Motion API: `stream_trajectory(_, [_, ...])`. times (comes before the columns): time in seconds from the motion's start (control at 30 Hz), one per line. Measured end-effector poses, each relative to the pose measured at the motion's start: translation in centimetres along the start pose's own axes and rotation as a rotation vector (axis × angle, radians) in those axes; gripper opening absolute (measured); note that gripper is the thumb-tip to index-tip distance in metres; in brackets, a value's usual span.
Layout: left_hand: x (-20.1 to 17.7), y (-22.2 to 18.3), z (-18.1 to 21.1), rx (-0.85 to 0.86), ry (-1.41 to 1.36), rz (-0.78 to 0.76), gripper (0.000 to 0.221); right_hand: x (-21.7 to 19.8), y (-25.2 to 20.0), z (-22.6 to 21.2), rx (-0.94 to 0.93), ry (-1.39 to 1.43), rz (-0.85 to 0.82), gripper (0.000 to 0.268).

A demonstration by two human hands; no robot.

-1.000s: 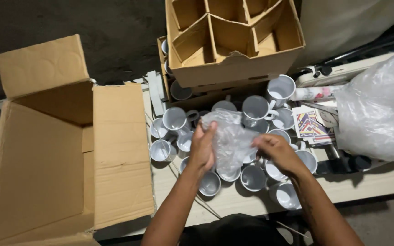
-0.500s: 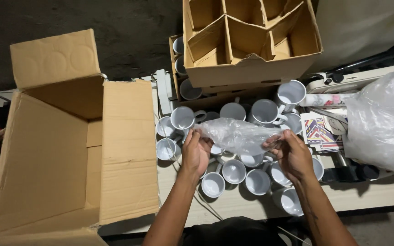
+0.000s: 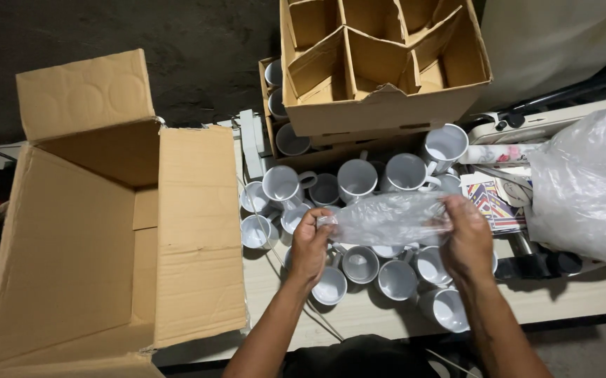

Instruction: The person places mugs into a cardboard box containing dividers, wrapping one mug in a plastic bag before putting it in a slot.

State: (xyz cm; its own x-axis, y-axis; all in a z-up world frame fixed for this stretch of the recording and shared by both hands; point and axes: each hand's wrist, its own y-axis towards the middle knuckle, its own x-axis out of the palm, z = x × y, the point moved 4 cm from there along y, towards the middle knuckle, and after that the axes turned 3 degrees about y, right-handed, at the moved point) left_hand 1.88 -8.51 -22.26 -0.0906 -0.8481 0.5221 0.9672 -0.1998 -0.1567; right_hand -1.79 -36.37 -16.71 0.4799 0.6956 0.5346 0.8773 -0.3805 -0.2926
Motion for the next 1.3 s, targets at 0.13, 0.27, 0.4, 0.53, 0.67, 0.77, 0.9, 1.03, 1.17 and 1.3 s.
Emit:
stream_trajectory(0.13, [-1.2,-0.3,0.4,0.010,0.108,-0.046,0.017,-2.0,1.8,-0.5,-0.190,0.150,-0.218,0.022])
stream_trajectory(0.27, [2.0,-2.2,5.5,0.123,0.724,-0.179,0.040,2.5,-0.6,-4.8,-0.262,-0.364,-0.343,0.032])
stream_trajectory(0.4, [8.7,-3.9,12.4,0.513,0.930,-0.440,0.073,5.3,-1.1,-2.9,-0.321,-1.035,-0.753,0.021])
stream_trajectory(0.53, [11.3,-2.3,12.9,0.689,1.012,-0.620,0.078,9.3,-2.6,-2.8,-0.372,-1.138,-0.909,0.022])
stream_trajectory(0.67, [10.1,0.1,10.9,0.409,1.066,-0.694,0.060,9.2,-1.8,-2.3,-0.193,-1.014,-0.990,0.020])
stream_trajectory(0.77, [8.6,0.8,10.7,0.372,1.179,-0.710,0.029,8.9,-1.8,-2.3,-0.125,-1.113,-1.081,0.028])
stream_trajectory(0.9, [8.6,-0.2,12.9,0.500,1.036,-0.802,0.017,10.1,-2.5,-3.4,-0.062,-1.796,-1.111,0.041])
stream_trajectory(1.03, [9.5,-2.0,14.8,0.535,1.024,-0.900,0.013,7.0,0.8,-2.9,-0.452,-1.702,-1.035,0.035])
stream_trajectory(1.17, [7.5,-1.2,13.1,0.621,1.601,-0.749,0.022,10.3,-1.6,-6.6,-0.888,-1.587,-1.039,0.026])
stream_trajectory(1.3, [6.3,-0.5,14.0,0.669,1.794,-0.469,0.032,10.5,-3.5,-5.9,-0.884,-1.481,-1.249,0.029])
